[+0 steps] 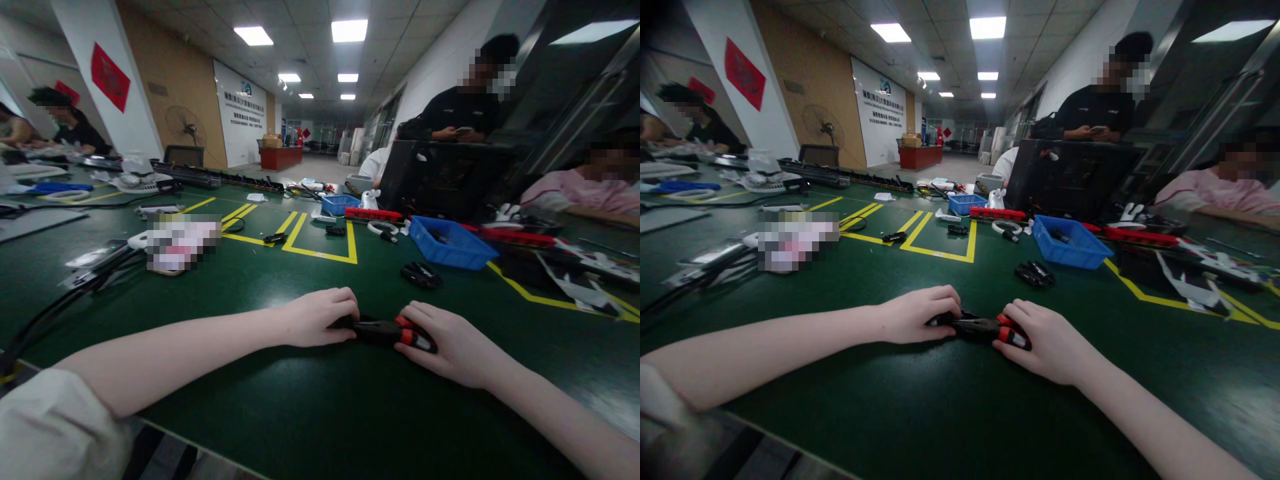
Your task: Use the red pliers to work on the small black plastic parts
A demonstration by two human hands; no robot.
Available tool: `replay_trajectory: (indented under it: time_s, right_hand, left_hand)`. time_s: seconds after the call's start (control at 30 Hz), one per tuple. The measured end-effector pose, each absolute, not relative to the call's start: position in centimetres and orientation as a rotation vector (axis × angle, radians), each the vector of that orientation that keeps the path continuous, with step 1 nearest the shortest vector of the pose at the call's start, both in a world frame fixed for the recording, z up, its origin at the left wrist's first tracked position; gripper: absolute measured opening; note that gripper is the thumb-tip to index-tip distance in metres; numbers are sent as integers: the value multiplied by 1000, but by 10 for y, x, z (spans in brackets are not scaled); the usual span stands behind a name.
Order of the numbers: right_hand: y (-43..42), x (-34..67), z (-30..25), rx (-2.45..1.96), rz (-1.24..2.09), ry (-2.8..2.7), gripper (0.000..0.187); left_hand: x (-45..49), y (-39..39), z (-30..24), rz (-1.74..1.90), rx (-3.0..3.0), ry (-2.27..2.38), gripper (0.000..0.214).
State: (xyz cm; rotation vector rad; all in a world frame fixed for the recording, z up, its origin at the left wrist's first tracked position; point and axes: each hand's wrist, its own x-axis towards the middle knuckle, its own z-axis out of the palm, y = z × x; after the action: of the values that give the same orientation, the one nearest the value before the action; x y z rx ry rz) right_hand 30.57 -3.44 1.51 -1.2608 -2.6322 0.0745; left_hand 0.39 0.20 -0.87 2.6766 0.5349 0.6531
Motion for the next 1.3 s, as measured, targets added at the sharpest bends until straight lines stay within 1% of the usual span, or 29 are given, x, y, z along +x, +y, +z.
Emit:
replay_trajectory:
  time_s: [0.17,0.37,0.6,1.3]
  right_hand:
    - [-33,306,15,-1246,24,-2631,28]
    - [-31,307,12,-1139,-119,-2637,30]
    - [-31,310,7,-1010,-321,-2562,36]
    - [-32,310,7,-858,-582,-2471,40]
  left_hand:
    - [4,1,-8,640,2738,532,16]
    - [4,0,-5,638,2748,516,15]
    - [4,0,-5,621,2718,524,16]
    - [3,0,-4,539,2789,521,13]
